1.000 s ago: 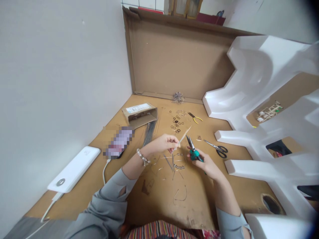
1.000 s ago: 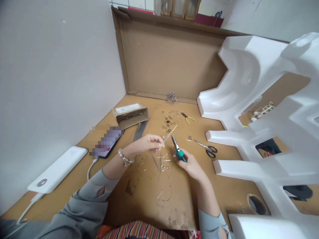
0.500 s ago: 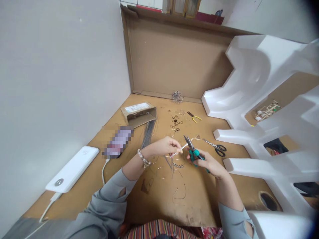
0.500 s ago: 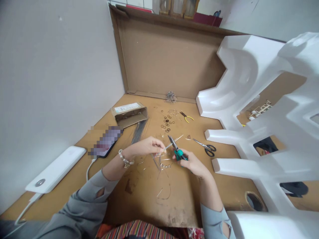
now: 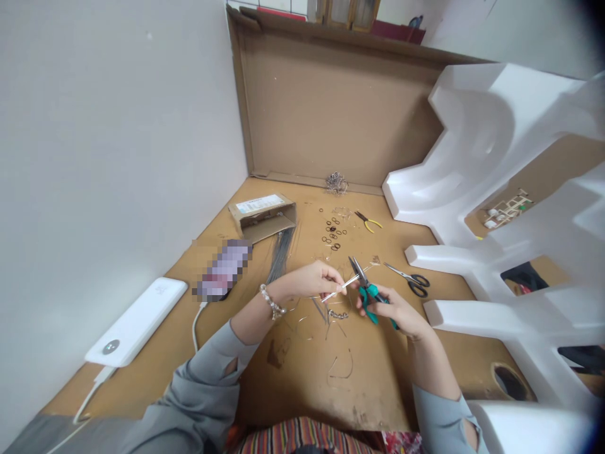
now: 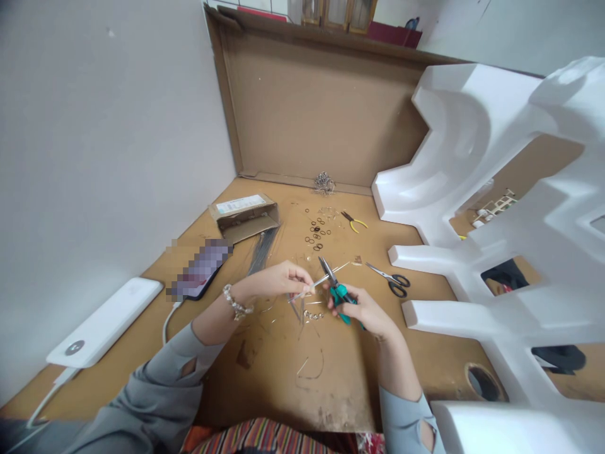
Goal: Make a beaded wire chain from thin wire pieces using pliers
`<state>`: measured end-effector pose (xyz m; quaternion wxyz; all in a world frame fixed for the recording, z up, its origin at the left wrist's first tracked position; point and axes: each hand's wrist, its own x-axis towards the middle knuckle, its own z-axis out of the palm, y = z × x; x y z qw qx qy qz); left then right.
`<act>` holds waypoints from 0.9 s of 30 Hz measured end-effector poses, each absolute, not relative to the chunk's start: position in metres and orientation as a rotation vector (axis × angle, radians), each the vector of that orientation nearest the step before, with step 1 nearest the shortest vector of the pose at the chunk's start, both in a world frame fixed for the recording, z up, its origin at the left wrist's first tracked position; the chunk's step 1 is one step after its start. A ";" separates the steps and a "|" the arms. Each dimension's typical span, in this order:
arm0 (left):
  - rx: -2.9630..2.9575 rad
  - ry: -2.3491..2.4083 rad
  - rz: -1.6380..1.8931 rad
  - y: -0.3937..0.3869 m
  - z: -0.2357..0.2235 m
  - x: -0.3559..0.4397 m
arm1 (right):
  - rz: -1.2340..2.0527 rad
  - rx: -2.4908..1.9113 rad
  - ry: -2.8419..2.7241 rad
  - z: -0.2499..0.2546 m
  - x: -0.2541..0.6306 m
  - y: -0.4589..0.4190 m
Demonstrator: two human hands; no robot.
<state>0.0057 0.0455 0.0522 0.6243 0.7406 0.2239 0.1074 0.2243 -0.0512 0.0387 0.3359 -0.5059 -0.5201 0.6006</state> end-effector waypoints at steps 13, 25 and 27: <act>1.667 0.502 0.227 0.045 0.051 0.006 | 1.502 -1.326 -1.407 0.037 0.223 -0.049; 1.625 0.515 0.239 0.045 0.052 0.007 | 1.305 -1.412 -1.526 0.034 0.222 -0.046; 1.635 0.515 0.236 0.045 0.052 0.006 | 1.268 -1.427 -1.555 0.033 0.222 -0.046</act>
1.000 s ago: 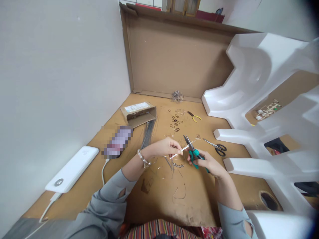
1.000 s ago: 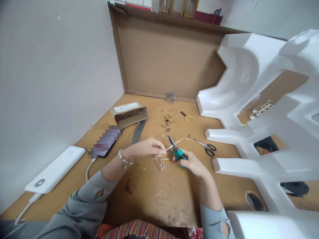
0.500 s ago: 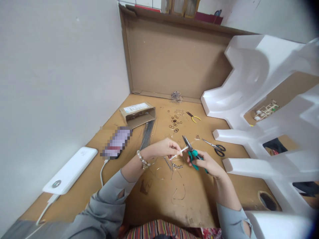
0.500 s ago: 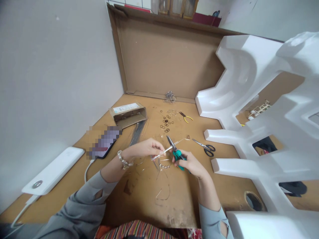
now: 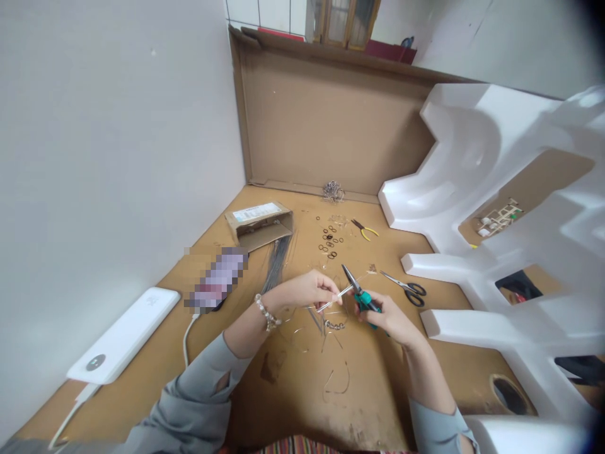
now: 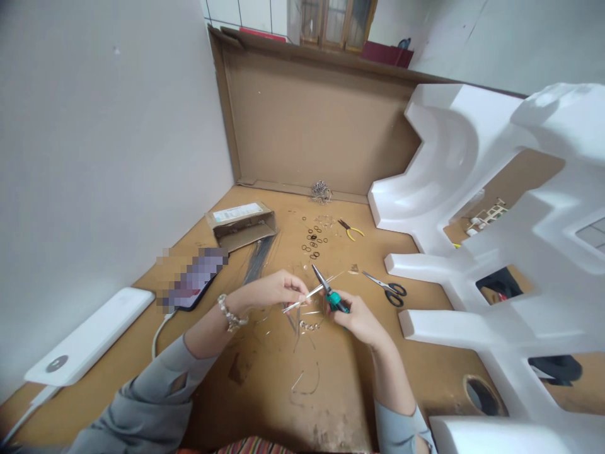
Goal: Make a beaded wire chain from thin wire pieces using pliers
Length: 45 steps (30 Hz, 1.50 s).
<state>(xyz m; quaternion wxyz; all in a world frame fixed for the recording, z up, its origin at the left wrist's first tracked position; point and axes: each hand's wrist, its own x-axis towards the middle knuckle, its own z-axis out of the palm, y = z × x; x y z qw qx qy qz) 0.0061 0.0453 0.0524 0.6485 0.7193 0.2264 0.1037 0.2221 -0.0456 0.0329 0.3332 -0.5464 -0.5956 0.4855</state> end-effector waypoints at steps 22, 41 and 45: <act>1.677 0.640 0.261 0.050 0.040 0.009 | 0.866 -1.722 -1.627 0.021 0.206 -0.039; 1.809 0.677 0.248 0.044 0.056 0.008 | 0.586 -1.792 -1.638 0.006 0.197 -0.038; 1.828 0.649 0.261 0.047 0.052 0.007 | 0.517 -1.805 -1.649 0.003 0.195 -0.037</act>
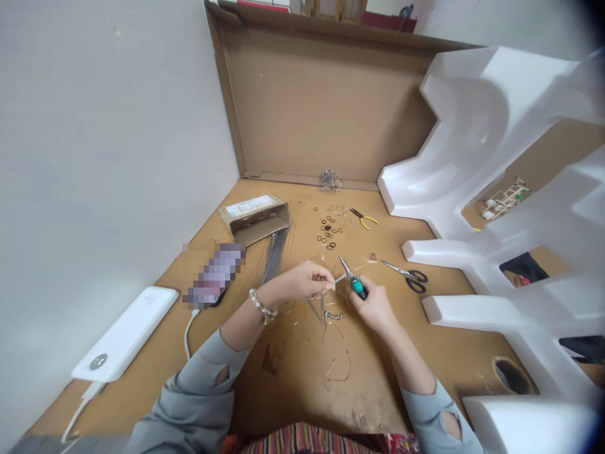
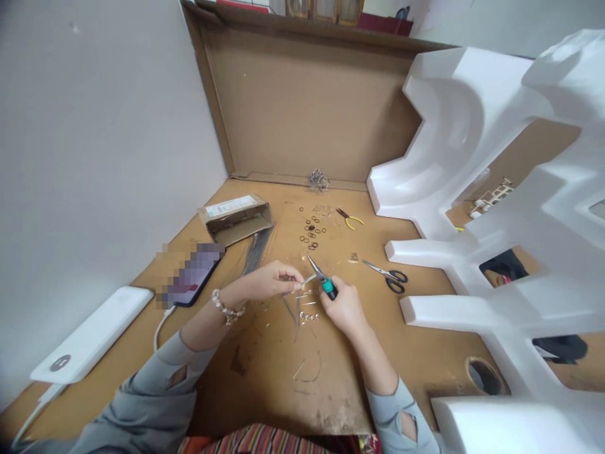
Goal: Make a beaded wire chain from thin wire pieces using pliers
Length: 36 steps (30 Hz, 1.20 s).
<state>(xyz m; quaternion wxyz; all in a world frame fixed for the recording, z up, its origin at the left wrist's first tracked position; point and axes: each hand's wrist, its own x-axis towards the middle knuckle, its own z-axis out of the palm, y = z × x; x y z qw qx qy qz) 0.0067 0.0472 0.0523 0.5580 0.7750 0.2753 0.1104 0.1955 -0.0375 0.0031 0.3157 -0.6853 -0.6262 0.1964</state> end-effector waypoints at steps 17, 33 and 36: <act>1.726 0.618 0.225 0.049 0.046 0.009 | 0.191 -1.953 -1.580 0.007 0.208 -0.034; 2.098 1.046 0.268 0.079 0.015 -0.006 | 1.741 -0.717 -0.248 -0.010 0.236 -0.022; 2.186 0.960 0.315 0.075 0.025 -0.006 | 1.711 -0.648 -0.184 -0.009 0.238 -0.022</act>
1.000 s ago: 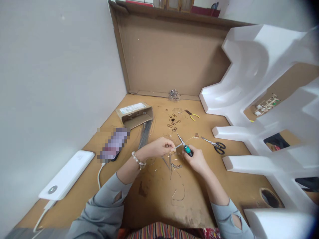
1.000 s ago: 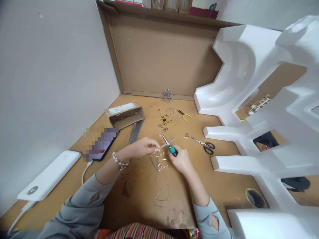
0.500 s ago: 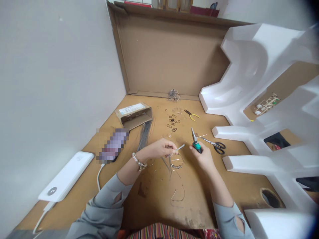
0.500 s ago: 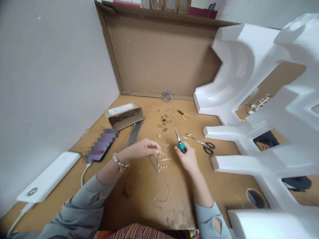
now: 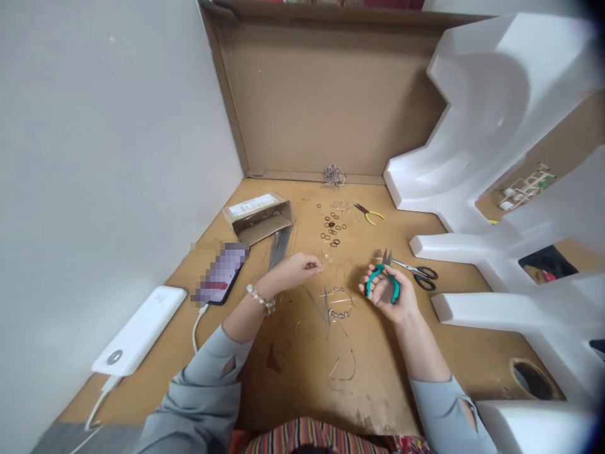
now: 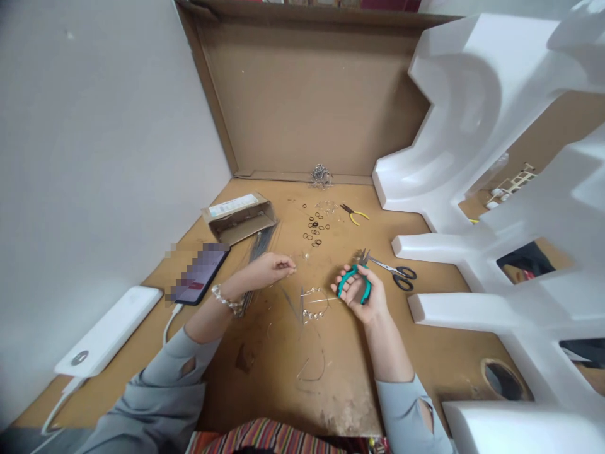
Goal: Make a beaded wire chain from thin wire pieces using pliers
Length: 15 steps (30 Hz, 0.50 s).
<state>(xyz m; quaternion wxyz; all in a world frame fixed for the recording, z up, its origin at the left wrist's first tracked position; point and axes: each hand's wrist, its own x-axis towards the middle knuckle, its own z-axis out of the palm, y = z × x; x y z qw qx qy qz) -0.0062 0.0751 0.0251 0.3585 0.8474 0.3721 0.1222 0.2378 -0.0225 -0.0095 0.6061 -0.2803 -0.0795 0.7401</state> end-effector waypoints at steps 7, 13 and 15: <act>2.042 0.714 -0.033 0.059 0.038 0.002 | 1.651 -0.689 -0.098 -0.003 0.240 -0.023; 1.892 0.763 -0.142 0.059 0.018 -0.001 | 1.615 -0.669 -0.118 0.005 0.241 -0.027; 1.874 0.741 -0.143 0.058 0.014 0.002 | 1.624 -0.658 -0.128 0.006 0.242 -0.028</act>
